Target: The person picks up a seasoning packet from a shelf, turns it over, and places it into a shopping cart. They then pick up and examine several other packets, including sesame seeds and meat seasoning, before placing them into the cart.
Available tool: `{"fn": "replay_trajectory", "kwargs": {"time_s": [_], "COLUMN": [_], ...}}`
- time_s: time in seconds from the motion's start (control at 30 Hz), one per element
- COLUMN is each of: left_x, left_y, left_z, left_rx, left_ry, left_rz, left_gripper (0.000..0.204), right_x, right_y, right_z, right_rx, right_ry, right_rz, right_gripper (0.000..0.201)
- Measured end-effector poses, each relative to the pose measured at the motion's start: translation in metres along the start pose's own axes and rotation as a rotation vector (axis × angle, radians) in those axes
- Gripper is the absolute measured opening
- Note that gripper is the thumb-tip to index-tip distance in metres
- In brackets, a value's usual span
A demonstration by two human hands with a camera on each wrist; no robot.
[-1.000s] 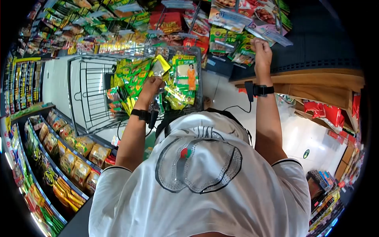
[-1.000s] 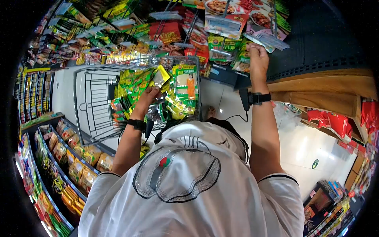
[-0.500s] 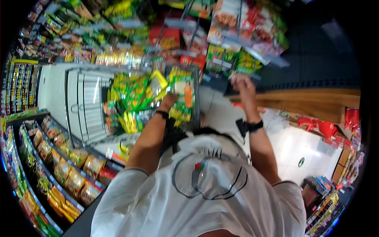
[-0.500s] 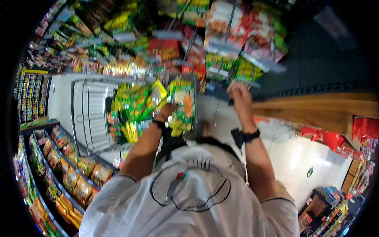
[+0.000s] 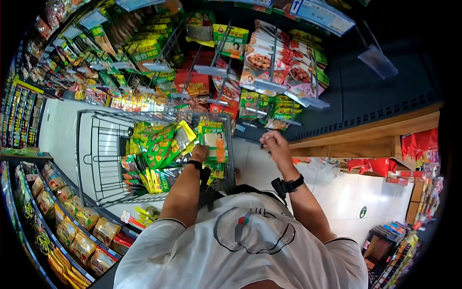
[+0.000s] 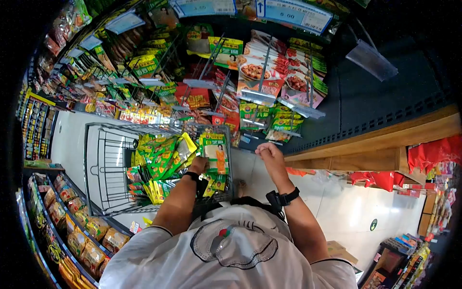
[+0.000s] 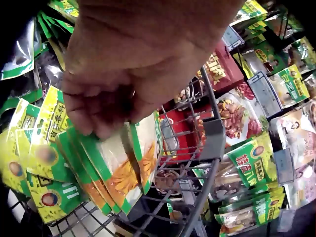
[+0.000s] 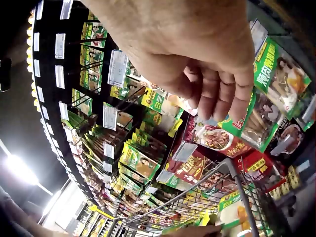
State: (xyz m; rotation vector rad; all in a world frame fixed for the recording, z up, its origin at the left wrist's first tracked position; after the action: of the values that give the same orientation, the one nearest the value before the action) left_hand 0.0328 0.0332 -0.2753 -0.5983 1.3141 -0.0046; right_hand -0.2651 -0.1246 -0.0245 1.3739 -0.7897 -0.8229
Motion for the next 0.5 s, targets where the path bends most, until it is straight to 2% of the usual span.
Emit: {"fn": "replay_trajectory", "kwargs": {"time_s": [0.07, 0.13, 0.2, 0.27, 0.3, 0.37, 0.47, 0.5], "left_x": [-0.013, -0.030, -0.031, -0.106, -0.134, -0.150, -0.181, -0.199], "left_y": [0.003, 0.006, 0.003, -0.024, -0.034, -0.043, -0.054, -0.063], "left_z": [0.001, 0.007, 0.028, 0.033, 0.041, 0.058, 0.076, 0.079], "left_rx": [-0.092, -0.125, 0.440, -0.191, -0.158, -0.109, -0.226, -0.282], "left_ry": [0.097, 0.090, 0.014, 0.037, 0.032, 0.059, 0.194, 0.234], "left_rz": [0.039, -0.102, -0.377, -0.106, -0.108, -0.138, -0.301, -0.282], "left_gripper": [0.027, 0.029, 0.022, 0.018, 0.019, 0.016, 0.011, 0.013], "right_x": [0.001, 0.002, -0.001, 0.000, -0.001, 0.000, 0.002, 0.003], "right_y": [-0.005, -0.011, -0.023, -0.024, -0.024, -0.027, -0.019, -0.017], "right_z": [-0.003, -0.008, -0.018, -0.034, -0.043, -0.063, -0.092, -0.102], "right_rx": [-0.018, 0.003, 0.037, 0.048, 0.050, 0.017, 0.002, 0.026], "right_ry": [0.047, 0.091, 0.133, 0.172, 0.193, 0.254, 0.371, 0.390], "right_rz": [-0.020, 0.000, 0.009, -0.060, -0.092, -0.184, -0.228, -0.235], "right_gripper": [0.020, 0.021, 0.021, 0.023, 0.023, 0.025, 0.032, 0.034]}}
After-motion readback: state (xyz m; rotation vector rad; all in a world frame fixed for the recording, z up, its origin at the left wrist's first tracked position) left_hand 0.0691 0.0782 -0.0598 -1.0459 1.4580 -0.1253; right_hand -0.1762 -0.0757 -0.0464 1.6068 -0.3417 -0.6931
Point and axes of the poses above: each hand's wrist, its own x-axis towards the middle knuckle, its own z-axis out of the back of the hand, y = z × x, the point moved 4 cm from there along x, towards the middle knuckle, and after that the axes turned 14 degrees about z, right-handed, at the moved point
